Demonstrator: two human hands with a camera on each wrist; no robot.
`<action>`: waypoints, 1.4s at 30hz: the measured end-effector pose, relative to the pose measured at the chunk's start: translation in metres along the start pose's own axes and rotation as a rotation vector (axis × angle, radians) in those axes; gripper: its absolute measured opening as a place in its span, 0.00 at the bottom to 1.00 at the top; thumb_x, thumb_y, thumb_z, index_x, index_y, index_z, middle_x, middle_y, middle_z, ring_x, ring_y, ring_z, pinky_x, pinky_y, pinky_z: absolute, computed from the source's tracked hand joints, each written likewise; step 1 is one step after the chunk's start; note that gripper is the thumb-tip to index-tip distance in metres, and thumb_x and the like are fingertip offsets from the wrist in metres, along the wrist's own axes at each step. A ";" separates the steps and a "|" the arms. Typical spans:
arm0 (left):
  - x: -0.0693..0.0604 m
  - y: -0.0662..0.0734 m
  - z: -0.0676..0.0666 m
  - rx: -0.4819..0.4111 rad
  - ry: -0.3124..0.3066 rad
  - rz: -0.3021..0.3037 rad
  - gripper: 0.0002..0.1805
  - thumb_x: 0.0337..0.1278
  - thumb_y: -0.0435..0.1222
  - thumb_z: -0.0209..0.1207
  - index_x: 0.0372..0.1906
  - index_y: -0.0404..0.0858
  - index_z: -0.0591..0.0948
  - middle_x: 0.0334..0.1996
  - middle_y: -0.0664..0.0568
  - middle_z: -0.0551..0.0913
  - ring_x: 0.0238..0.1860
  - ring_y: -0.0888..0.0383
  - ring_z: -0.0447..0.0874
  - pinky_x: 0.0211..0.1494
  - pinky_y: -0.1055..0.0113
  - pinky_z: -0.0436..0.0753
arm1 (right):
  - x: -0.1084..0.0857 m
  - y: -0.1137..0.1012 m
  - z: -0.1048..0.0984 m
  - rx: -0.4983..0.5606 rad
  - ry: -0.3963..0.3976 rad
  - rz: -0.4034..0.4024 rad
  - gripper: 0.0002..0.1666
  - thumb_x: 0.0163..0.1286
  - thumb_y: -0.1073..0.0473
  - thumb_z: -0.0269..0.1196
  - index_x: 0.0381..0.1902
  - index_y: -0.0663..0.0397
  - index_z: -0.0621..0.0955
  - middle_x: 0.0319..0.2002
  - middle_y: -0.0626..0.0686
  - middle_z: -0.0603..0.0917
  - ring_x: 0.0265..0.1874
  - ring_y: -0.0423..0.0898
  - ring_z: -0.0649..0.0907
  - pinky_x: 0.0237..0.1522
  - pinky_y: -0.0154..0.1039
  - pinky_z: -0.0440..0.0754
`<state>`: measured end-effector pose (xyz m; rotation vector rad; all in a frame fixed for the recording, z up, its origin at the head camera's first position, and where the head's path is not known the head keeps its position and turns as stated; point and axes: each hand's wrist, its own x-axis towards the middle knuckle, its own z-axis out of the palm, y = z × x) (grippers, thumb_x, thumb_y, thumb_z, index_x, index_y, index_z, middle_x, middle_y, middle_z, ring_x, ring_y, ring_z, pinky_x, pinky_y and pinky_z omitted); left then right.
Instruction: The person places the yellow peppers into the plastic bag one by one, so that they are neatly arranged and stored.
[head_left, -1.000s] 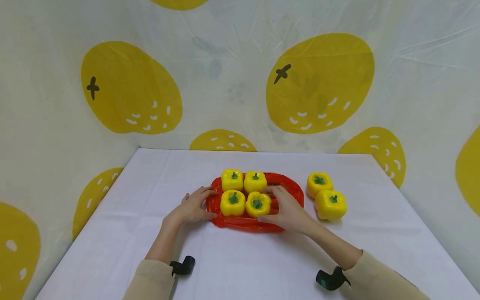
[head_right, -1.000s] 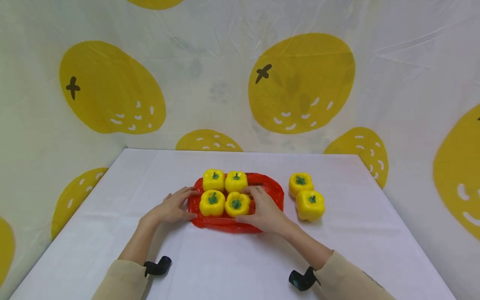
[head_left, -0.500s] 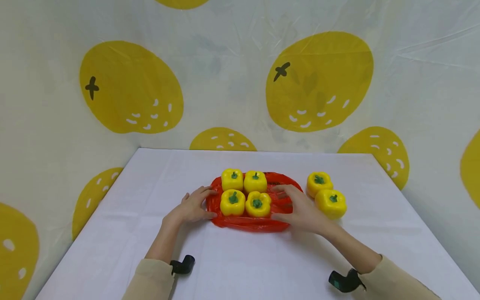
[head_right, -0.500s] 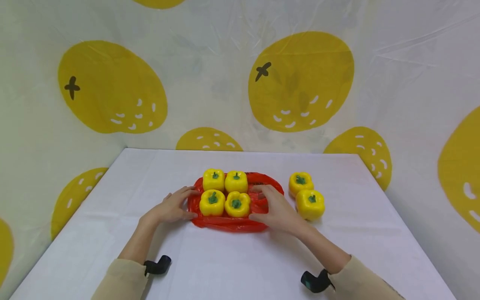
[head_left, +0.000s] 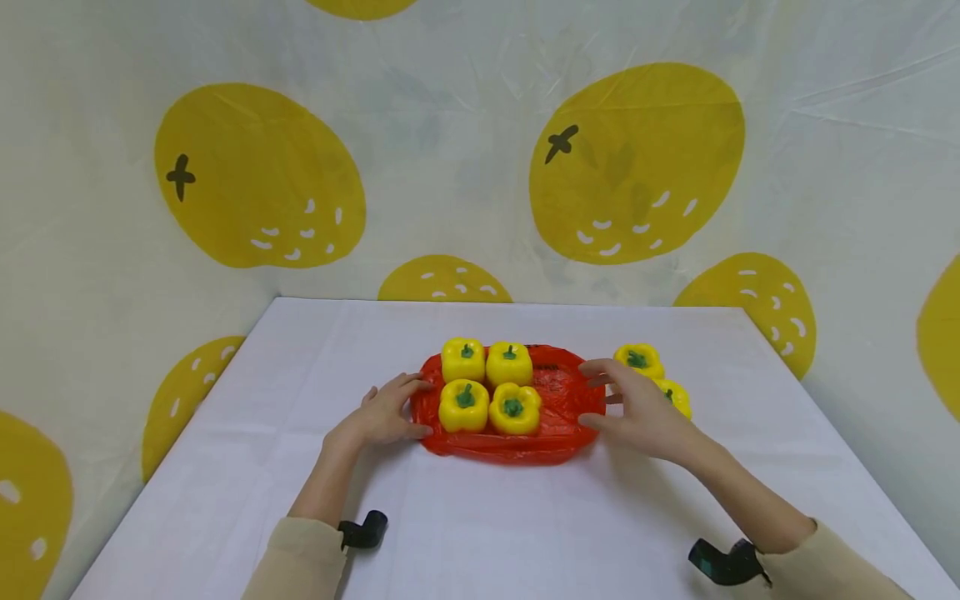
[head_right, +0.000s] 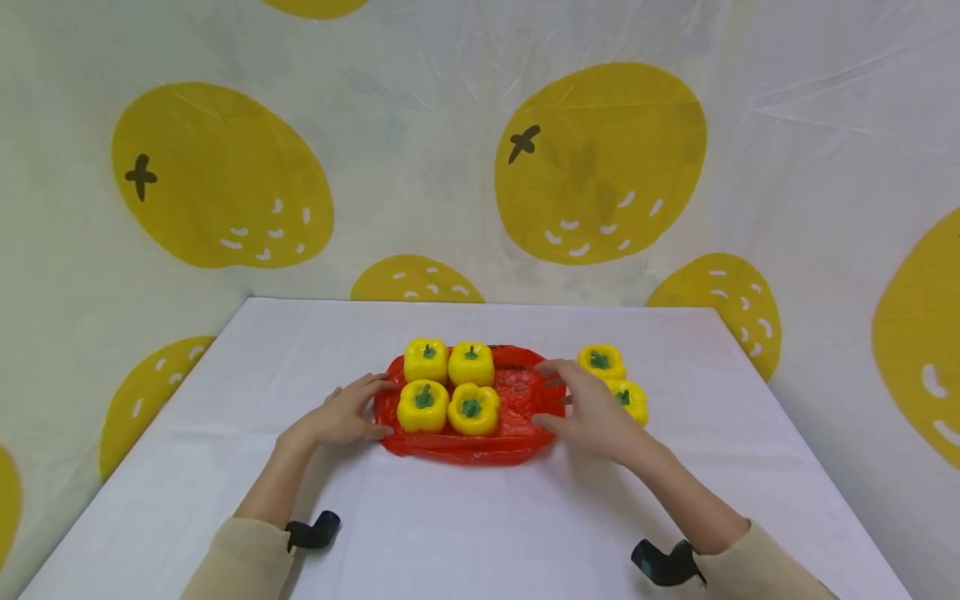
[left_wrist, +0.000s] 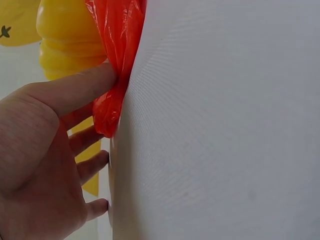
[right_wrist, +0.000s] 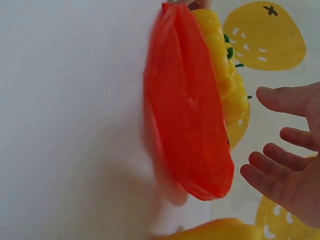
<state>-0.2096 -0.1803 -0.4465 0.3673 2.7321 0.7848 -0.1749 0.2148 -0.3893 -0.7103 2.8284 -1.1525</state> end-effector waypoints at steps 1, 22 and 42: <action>0.000 0.000 0.000 0.001 0.000 0.000 0.40 0.54 0.43 0.73 0.73 0.45 0.72 0.76 0.42 0.63 0.78 0.40 0.52 0.75 0.29 0.42 | -0.001 0.001 -0.003 0.000 0.005 -0.003 0.35 0.61 0.64 0.75 0.64 0.59 0.74 0.59 0.60 0.80 0.56 0.59 0.80 0.52 0.56 0.85; 0.001 -0.001 0.002 -0.006 0.009 0.004 0.39 0.54 0.43 0.74 0.72 0.46 0.73 0.76 0.43 0.63 0.78 0.40 0.53 0.75 0.29 0.43 | -0.021 0.017 -0.041 -0.069 0.108 0.090 0.33 0.64 0.60 0.75 0.62 0.65 0.74 0.58 0.64 0.79 0.59 0.63 0.77 0.58 0.65 0.79; 0.000 0.001 0.000 0.000 0.004 -0.001 0.39 0.55 0.43 0.73 0.72 0.45 0.73 0.76 0.42 0.63 0.79 0.40 0.51 0.75 0.29 0.42 | -0.030 0.047 -0.060 -0.086 -0.016 0.206 0.47 0.62 0.51 0.76 0.71 0.65 0.67 0.68 0.72 0.67 0.65 0.71 0.68 0.61 0.71 0.71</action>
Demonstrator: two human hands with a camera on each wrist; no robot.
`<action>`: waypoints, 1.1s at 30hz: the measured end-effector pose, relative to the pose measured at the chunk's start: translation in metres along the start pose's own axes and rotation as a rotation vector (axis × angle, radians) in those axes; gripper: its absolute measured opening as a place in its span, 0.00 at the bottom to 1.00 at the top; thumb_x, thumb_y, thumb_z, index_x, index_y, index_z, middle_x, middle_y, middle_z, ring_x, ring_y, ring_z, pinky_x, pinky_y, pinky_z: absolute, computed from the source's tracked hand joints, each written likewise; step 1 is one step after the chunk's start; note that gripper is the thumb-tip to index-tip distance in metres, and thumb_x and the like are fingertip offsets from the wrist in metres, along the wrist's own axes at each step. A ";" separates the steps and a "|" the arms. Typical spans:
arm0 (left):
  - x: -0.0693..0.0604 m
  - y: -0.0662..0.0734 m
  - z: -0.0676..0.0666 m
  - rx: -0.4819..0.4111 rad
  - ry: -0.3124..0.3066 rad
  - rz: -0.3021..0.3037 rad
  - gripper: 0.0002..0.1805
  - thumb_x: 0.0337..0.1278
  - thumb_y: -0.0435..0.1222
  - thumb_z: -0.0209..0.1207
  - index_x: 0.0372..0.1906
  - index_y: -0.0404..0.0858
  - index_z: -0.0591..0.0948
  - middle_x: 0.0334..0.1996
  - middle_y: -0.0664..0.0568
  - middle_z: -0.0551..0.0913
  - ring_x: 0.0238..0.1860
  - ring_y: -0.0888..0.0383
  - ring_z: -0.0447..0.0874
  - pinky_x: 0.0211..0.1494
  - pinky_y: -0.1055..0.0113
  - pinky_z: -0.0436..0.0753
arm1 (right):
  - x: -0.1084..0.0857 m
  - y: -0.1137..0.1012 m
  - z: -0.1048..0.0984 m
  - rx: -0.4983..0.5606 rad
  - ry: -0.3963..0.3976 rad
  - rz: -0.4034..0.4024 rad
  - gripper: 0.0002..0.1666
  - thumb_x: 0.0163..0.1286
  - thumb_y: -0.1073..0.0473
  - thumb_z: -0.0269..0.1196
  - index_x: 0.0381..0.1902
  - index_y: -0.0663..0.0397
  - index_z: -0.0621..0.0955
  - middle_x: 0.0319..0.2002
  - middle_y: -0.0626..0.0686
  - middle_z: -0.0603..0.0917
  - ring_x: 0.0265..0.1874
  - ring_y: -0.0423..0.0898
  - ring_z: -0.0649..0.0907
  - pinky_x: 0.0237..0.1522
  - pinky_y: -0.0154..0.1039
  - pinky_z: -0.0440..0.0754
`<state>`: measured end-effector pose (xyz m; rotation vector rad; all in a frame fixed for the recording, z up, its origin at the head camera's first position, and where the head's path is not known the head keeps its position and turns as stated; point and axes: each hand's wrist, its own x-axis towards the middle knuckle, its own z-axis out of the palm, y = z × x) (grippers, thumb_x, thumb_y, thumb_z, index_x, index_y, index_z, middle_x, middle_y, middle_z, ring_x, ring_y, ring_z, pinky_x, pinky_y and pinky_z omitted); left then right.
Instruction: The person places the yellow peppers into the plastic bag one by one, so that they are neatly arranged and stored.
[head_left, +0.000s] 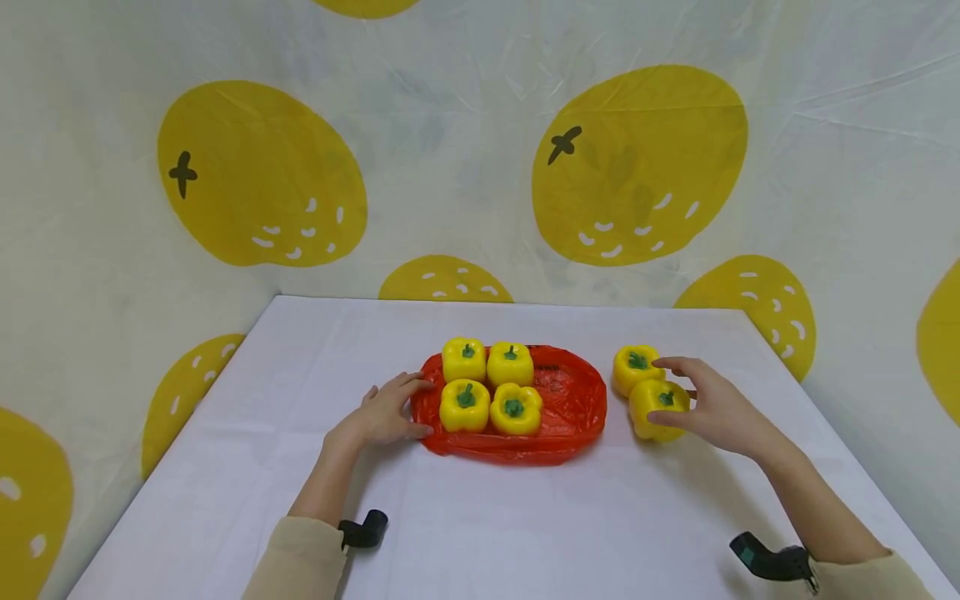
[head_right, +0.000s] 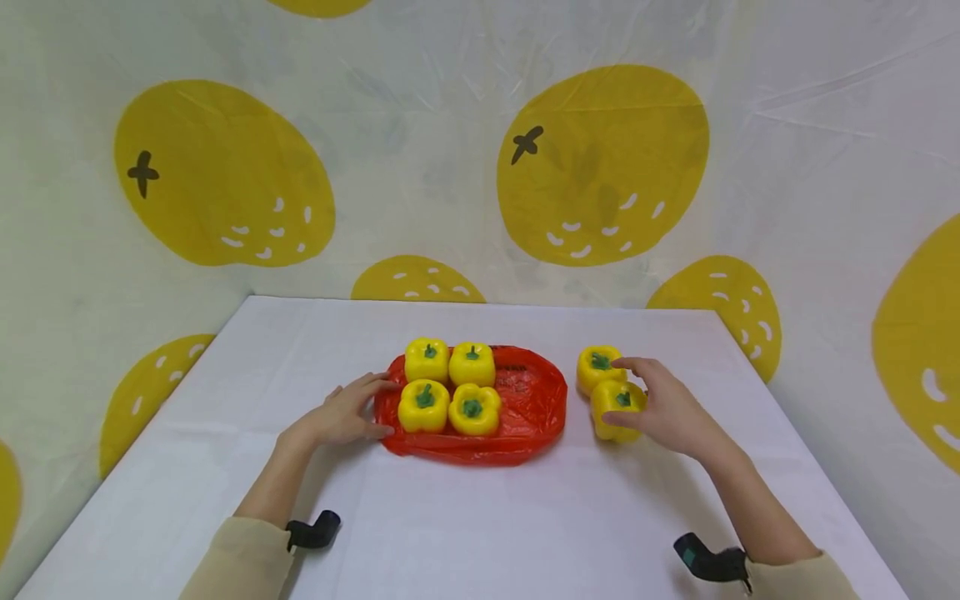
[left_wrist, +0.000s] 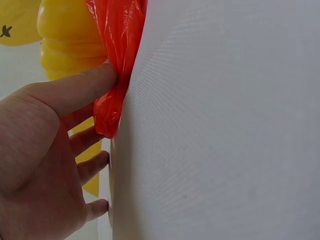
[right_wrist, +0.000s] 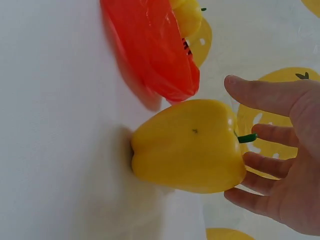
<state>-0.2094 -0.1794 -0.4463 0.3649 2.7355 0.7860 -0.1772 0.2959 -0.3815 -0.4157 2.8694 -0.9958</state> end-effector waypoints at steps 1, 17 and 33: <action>0.000 0.000 0.000 0.000 0.001 0.000 0.39 0.54 0.43 0.73 0.72 0.45 0.73 0.76 0.42 0.63 0.79 0.40 0.51 0.75 0.29 0.43 | 0.000 0.002 0.001 -0.004 -0.006 0.002 0.48 0.62 0.51 0.77 0.71 0.65 0.67 0.68 0.73 0.67 0.65 0.71 0.69 0.60 0.72 0.72; 0.001 -0.003 0.000 0.000 0.007 0.004 0.39 0.54 0.43 0.74 0.72 0.46 0.73 0.76 0.43 0.64 0.78 0.40 0.52 0.75 0.29 0.43 | -0.005 0.011 0.002 -0.042 -0.031 -0.052 0.41 0.61 0.56 0.77 0.66 0.66 0.72 0.62 0.69 0.73 0.57 0.64 0.75 0.55 0.68 0.79; 0.000 -0.001 0.001 -0.001 0.009 -0.009 0.40 0.53 0.43 0.74 0.72 0.47 0.73 0.76 0.42 0.64 0.78 0.40 0.53 0.75 0.29 0.43 | -0.010 0.012 -0.001 -0.019 -0.059 -0.065 0.39 0.62 0.62 0.75 0.67 0.63 0.72 0.64 0.69 0.72 0.58 0.68 0.74 0.55 0.68 0.79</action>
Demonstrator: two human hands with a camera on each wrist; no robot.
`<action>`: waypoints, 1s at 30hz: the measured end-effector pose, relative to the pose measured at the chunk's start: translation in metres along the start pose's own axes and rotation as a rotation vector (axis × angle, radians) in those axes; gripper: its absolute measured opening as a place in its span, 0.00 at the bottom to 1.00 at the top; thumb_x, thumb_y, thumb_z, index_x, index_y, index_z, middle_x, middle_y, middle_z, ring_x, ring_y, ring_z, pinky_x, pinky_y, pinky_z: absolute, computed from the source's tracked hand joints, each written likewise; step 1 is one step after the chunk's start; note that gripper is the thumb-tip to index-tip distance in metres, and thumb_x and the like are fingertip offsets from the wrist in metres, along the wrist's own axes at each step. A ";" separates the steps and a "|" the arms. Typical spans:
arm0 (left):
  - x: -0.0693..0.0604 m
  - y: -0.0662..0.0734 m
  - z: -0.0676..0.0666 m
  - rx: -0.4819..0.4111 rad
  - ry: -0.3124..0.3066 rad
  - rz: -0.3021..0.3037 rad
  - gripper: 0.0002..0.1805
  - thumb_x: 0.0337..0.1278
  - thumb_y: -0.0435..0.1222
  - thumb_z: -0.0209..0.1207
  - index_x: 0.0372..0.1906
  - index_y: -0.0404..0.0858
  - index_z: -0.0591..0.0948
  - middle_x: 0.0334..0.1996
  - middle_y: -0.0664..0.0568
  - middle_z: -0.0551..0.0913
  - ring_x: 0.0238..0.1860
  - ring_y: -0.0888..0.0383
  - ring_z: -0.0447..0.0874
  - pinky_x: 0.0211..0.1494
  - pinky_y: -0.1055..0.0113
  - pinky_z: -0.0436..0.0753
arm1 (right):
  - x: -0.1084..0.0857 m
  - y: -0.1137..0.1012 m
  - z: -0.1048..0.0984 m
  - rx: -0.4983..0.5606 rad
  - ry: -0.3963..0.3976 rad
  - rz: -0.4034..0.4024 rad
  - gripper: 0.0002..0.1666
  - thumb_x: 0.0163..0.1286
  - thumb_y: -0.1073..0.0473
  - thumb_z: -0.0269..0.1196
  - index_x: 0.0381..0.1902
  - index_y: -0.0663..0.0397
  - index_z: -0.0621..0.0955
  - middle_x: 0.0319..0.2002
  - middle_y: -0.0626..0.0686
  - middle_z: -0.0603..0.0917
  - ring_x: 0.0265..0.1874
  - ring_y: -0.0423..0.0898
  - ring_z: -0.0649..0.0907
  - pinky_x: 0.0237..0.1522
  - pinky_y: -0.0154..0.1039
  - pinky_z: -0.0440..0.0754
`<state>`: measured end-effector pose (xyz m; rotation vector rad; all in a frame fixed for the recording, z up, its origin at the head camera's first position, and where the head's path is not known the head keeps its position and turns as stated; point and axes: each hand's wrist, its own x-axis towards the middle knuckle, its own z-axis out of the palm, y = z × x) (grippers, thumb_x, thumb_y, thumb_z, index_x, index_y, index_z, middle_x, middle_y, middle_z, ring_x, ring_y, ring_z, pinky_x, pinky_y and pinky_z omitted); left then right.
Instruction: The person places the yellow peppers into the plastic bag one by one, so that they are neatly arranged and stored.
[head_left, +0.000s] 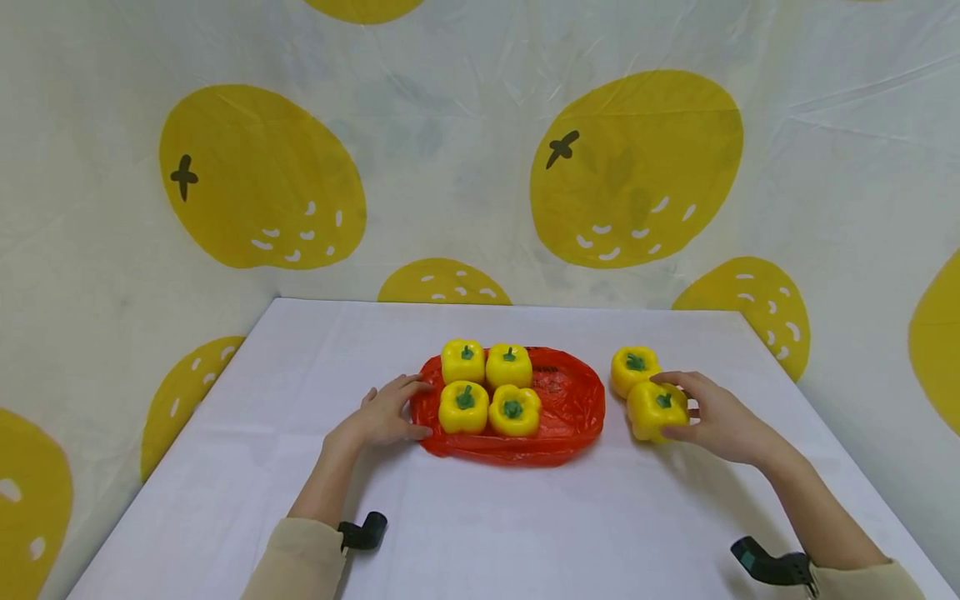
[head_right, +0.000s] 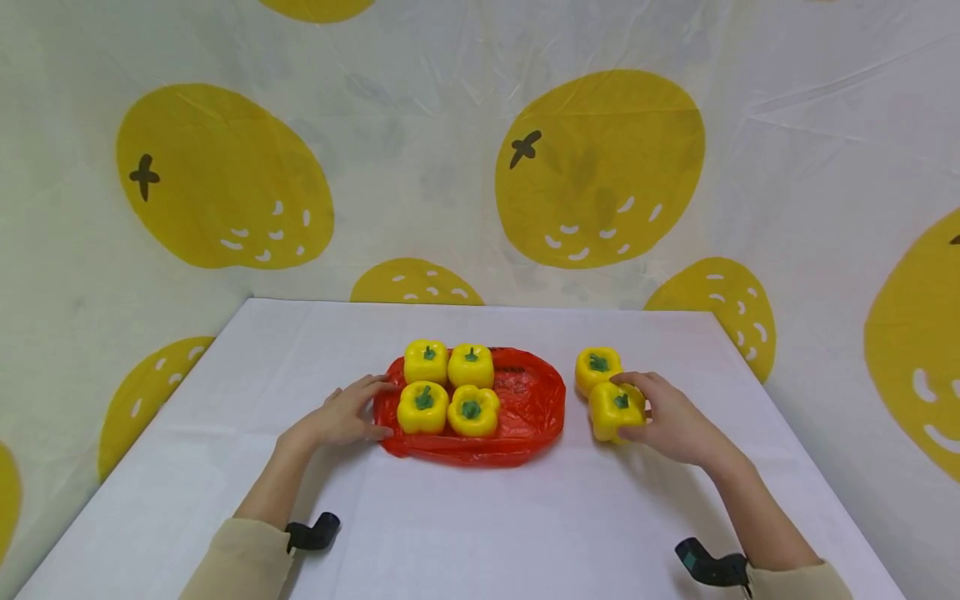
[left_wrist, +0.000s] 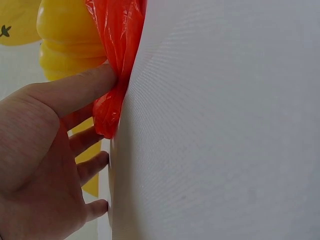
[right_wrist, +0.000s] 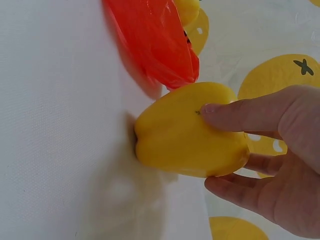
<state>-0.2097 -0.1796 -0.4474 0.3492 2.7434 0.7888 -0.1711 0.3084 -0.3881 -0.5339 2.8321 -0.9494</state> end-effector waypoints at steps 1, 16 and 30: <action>0.000 0.000 0.000 0.000 -0.001 -0.001 0.40 0.53 0.43 0.74 0.72 0.47 0.73 0.76 0.42 0.64 0.78 0.40 0.53 0.75 0.30 0.43 | 0.000 0.000 0.000 -0.002 0.001 -0.003 0.39 0.62 0.62 0.75 0.67 0.63 0.72 0.64 0.69 0.72 0.58 0.67 0.74 0.55 0.68 0.79; 0.000 -0.001 0.000 0.001 -0.001 0.005 0.40 0.54 0.44 0.74 0.72 0.46 0.73 0.76 0.42 0.63 0.78 0.40 0.52 0.75 0.29 0.42 | -0.003 -0.010 -0.004 -0.004 0.012 -0.020 0.39 0.63 0.60 0.75 0.68 0.64 0.71 0.65 0.69 0.72 0.58 0.68 0.75 0.54 0.65 0.81; 0.000 -0.001 0.000 0.005 -0.001 0.008 0.40 0.54 0.44 0.74 0.72 0.46 0.72 0.77 0.42 0.63 0.78 0.40 0.52 0.75 0.30 0.43 | 0.000 -0.027 -0.009 0.011 0.011 -0.027 0.40 0.64 0.57 0.74 0.69 0.63 0.70 0.67 0.69 0.71 0.57 0.70 0.77 0.53 0.60 0.83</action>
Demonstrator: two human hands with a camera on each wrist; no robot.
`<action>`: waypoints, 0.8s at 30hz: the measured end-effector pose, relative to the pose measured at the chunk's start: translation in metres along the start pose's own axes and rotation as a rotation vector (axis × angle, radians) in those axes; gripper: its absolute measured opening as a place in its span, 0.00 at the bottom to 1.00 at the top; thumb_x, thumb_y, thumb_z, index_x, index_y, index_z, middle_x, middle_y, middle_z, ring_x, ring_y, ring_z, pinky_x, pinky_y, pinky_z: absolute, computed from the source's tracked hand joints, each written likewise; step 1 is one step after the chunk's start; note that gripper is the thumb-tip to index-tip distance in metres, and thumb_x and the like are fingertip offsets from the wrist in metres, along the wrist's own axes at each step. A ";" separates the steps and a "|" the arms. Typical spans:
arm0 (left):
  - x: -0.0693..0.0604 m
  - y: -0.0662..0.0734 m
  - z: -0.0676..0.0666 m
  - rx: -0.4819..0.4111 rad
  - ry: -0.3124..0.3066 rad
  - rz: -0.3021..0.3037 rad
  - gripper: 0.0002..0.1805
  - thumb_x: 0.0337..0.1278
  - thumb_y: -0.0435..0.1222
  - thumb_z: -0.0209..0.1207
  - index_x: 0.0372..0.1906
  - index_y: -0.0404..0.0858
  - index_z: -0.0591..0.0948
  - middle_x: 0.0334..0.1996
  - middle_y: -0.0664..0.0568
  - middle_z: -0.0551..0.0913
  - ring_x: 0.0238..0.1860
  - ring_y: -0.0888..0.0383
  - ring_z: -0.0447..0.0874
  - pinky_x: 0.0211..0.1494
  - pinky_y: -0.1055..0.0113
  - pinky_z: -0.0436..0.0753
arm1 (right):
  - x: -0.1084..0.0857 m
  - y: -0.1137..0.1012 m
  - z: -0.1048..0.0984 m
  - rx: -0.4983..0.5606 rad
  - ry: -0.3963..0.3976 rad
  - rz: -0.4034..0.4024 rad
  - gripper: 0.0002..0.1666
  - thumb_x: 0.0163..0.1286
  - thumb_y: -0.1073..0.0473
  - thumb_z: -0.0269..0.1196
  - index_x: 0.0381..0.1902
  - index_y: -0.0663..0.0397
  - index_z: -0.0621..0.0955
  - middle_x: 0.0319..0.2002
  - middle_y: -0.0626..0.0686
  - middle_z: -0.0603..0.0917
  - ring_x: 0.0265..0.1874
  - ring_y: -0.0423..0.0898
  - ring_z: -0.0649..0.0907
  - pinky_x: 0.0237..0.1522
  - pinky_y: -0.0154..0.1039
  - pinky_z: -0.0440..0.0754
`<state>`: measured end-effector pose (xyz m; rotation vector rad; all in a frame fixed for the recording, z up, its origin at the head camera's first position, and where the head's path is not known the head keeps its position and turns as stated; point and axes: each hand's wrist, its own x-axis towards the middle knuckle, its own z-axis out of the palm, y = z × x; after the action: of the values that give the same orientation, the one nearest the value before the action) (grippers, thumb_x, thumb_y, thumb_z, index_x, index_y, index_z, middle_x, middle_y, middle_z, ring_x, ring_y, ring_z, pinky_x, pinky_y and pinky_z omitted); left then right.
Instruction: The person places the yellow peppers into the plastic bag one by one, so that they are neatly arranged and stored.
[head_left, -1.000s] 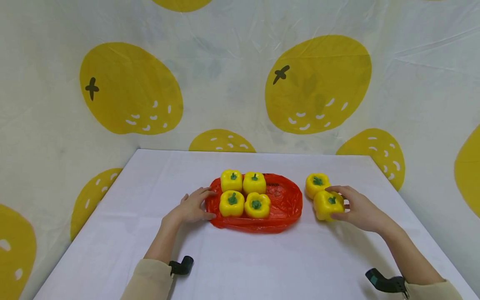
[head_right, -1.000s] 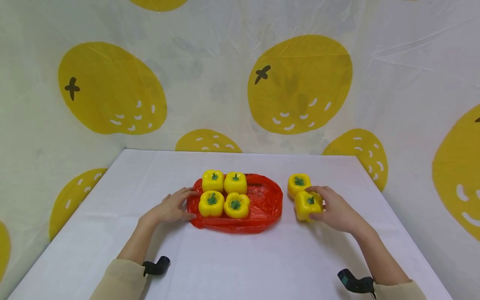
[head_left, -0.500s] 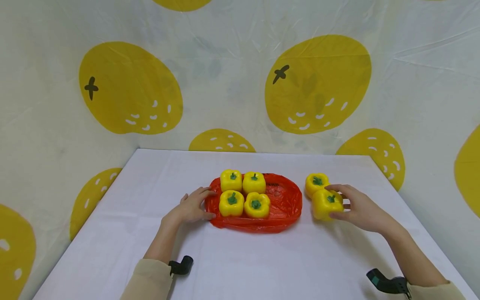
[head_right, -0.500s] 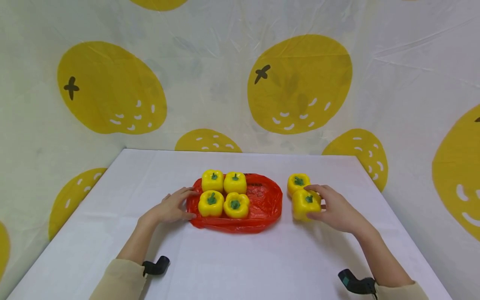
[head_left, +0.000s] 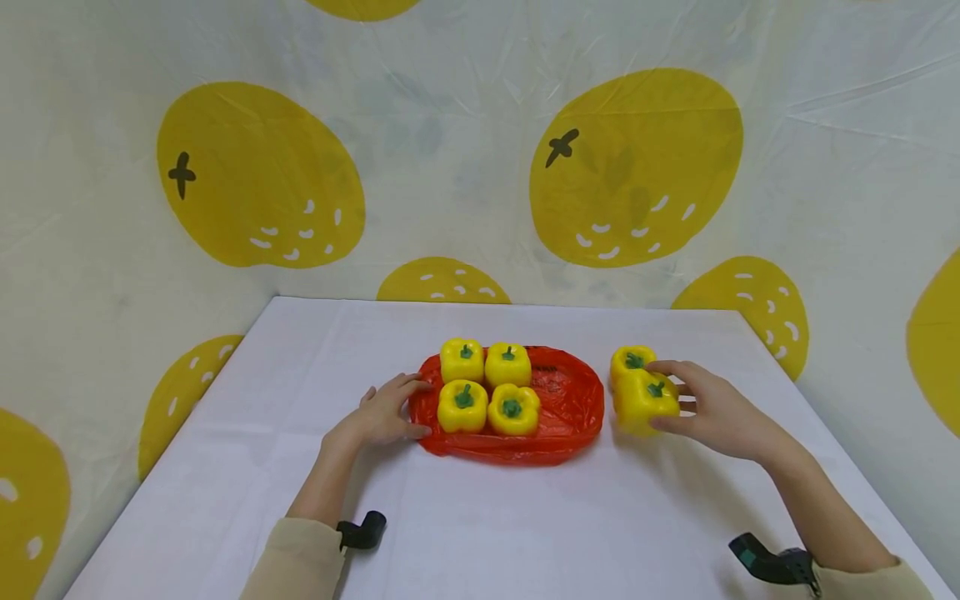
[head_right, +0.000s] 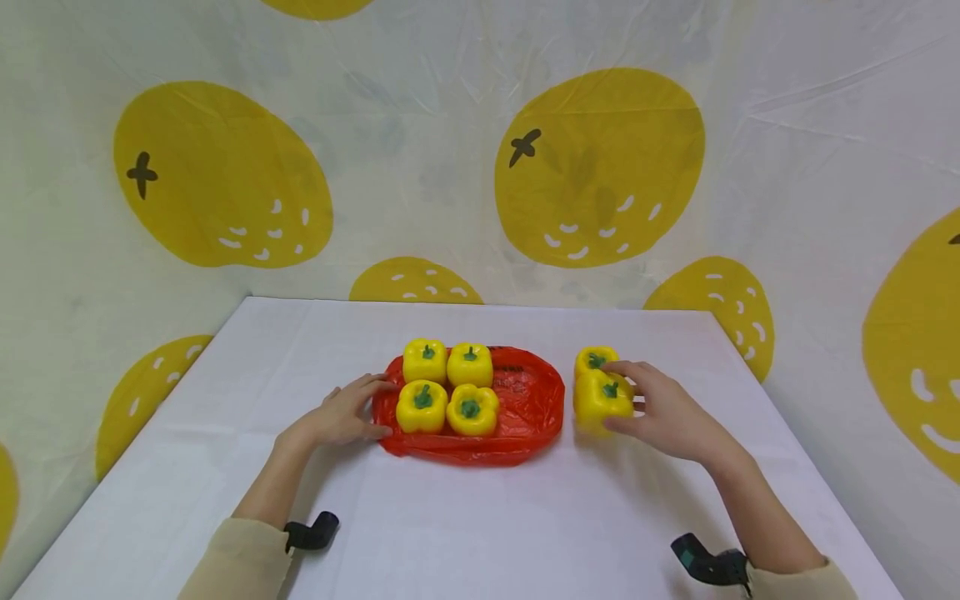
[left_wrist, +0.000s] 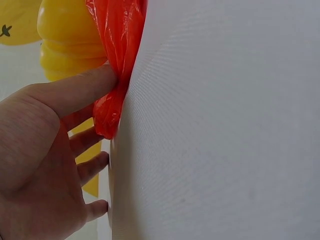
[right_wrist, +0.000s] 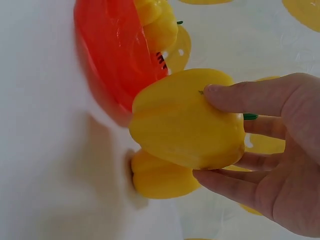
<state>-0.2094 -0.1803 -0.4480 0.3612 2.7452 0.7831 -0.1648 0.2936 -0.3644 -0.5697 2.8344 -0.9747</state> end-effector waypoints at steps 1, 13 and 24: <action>0.000 0.000 0.000 0.000 0.000 0.000 0.40 0.54 0.44 0.74 0.72 0.46 0.72 0.77 0.42 0.63 0.78 0.40 0.52 0.75 0.29 0.43 | 0.000 -0.001 0.000 0.004 0.000 0.000 0.40 0.64 0.57 0.74 0.69 0.63 0.70 0.67 0.69 0.70 0.58 0.70 0.77 0.53 0.61 0.83; 0.001 0.000 0.001 0.008 0.008 0.004 0.40 0.53 0.44 0.74 0.72 0.46 0.73 0.76 0.42 0.63 0.78 0.40 0.53 0.75 0.29 0.43 | 0.012 -0.013 -0.001 0.041 0.017 -0.022 0.40 0.65 0.58 0.74 0.70 0.60 0.70 0.67 0.66 0.71 0.59 0.70 0.76 0.54 0.63 0.82; 0.000 -0.001 0.001 0.001 0.003 0.001 0.40 0.53 0.44 0.74 0.72 0.46 0.72 0.76 0.42 0.63 0.78 0.40 0.53 0.75 0.29 0.43 | 0.025 -0.024 -0.007 0.031 0.012 -0.047 0.40 0.65 0.59 0.74 0.71 0.60 0.70 0.67 0.64 0.72 0.60 0.69 0.75 0.54 0.62 0.83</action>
<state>-0.2097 -0.1802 -0.4490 0.3626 2.7479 0.7835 -0.1812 0.2706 -0.3436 -0.6316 2.8232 -1.0323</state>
